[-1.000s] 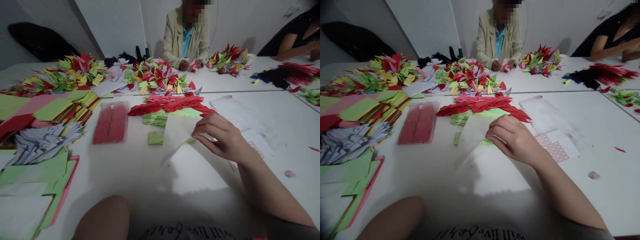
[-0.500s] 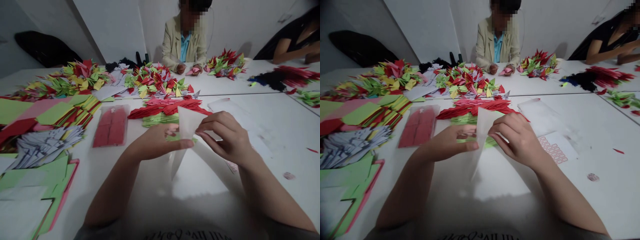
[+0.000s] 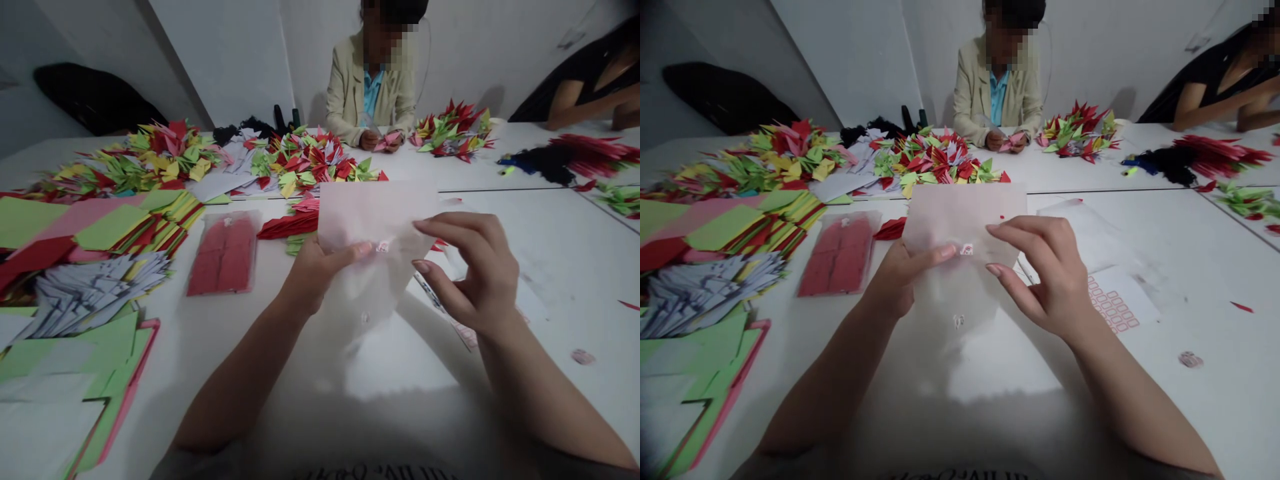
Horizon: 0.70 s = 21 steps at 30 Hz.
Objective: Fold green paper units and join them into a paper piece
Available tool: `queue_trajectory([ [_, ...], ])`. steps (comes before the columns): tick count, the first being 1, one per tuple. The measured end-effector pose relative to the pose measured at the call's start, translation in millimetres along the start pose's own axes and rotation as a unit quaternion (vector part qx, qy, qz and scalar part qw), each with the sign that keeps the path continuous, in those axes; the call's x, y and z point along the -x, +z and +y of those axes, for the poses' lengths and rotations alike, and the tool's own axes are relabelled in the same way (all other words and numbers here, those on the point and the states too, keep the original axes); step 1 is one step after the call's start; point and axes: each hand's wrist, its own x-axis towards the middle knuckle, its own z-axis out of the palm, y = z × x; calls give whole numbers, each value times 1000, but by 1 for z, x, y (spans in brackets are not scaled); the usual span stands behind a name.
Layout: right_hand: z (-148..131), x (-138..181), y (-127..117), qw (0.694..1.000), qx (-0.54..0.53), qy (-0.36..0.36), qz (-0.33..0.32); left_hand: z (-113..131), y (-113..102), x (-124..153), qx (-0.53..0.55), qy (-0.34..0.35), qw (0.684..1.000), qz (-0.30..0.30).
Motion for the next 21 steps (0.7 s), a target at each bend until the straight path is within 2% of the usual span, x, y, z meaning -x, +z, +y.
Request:
queue_trajectory([
  [3,-4,1,-1,999,21,8,24,2,-2,1,11,-6,1000,23],
  [7,-10,4,2,998,51,2,25,1,3,5,5,-6,999,42],
  [15,-14,9,14,995,91,-15,22,-4,14,10,-128,50,986,94],
  [19,-10,11,17,990,128,-46,38,-3,14,9,-174,79,977,99],
  [21,-10,11,17,992,118,-40,34,-3,14,8,-178,77,976,96],
])
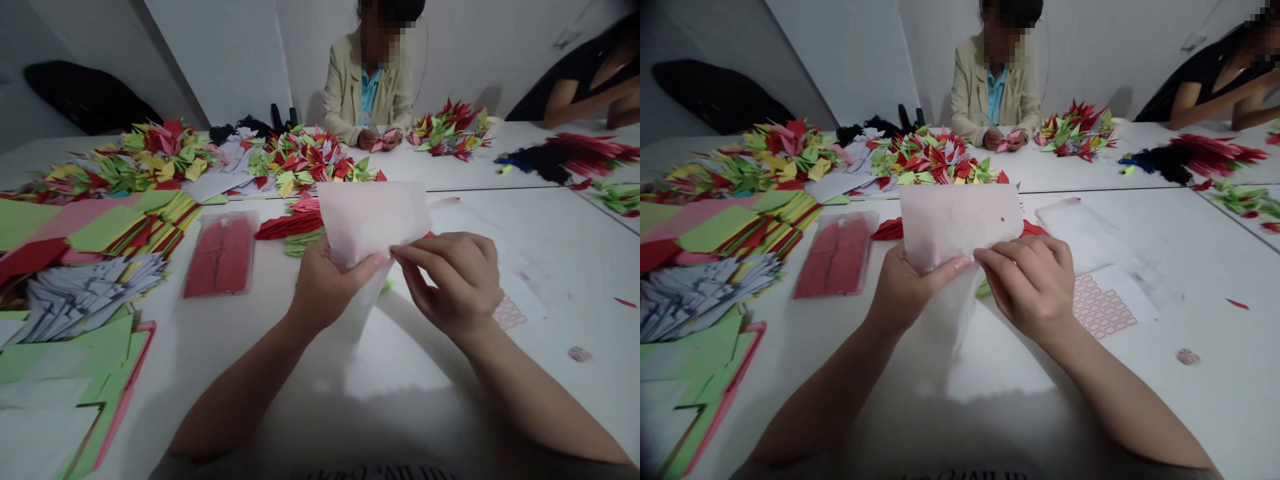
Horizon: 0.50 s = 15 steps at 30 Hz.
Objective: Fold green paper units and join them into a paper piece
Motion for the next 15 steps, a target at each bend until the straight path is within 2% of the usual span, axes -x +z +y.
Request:
queue_trajectory([
  [3,-3,-2,-1,995,-65,74,-10,-1,0,0,5,-21,1000,-2],
  [7,-6,-7,-1,977,-137,162,26,-4,0,-1,19,-49,999,-3],
  [10,-5,-7,0,977,-132,163,50,-6,0,-1,34,-52,998,-6],
  [15,-5,-1,3,992,-80,97,33,-5,2,0,13,-42,999,7],
])
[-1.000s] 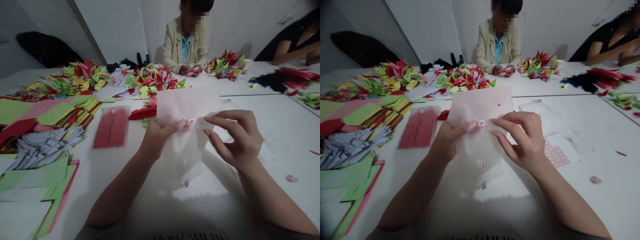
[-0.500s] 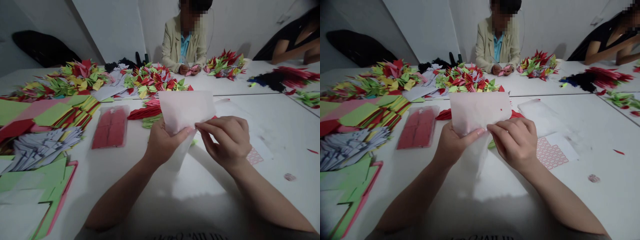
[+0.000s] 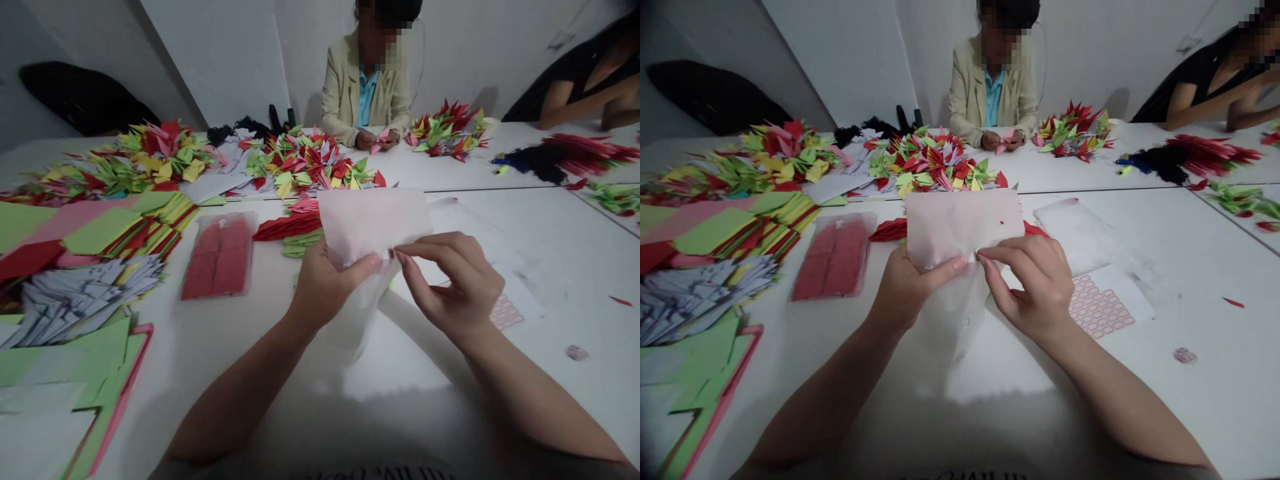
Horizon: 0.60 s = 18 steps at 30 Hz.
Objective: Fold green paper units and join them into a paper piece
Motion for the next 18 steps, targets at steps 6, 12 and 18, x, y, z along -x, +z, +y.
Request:
queue_trajectory([
  [6,-1,1,1,999,16,-28,-14,5,5,3,-27,30,999,31],
  [12,-5,-3,-3,998,39,-54,-16,6,10,7,-53,95,992,62],
  [18,-5,-2,-6,994,73,-81,-30,2,12,10,-98,156,978,100],
])
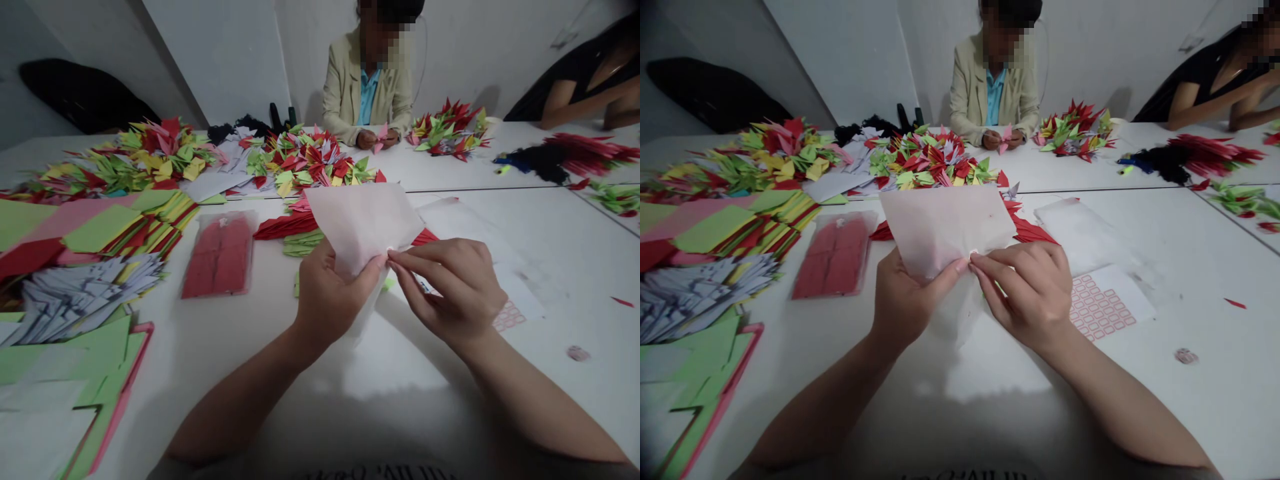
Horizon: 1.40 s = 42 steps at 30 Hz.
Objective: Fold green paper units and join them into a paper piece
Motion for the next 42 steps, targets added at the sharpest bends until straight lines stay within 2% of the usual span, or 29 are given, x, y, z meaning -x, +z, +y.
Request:
queue_trajectory([
  [7,-1,3,1,998,59,-34,8,-1,1,5,-72,85,993,29],
  [12,-1,1,2,998,52,-29,14,-3,1,7,-82,91,992,21],
  [19,-3,-2,2,993,-88,73,17,-7,0,9,-70,74,995,0],
  [28,-2,-3,1,955,-240,176,-6,-4,-2,10,-66,63,996,-13],
  [39,4,-2,2,915,-324,239,-25,3,-3,9,-49,59,997,-25],
  [42,3,-3,1,908,-333,253,-13,4,-3,7,-22,29,999,-29],
])
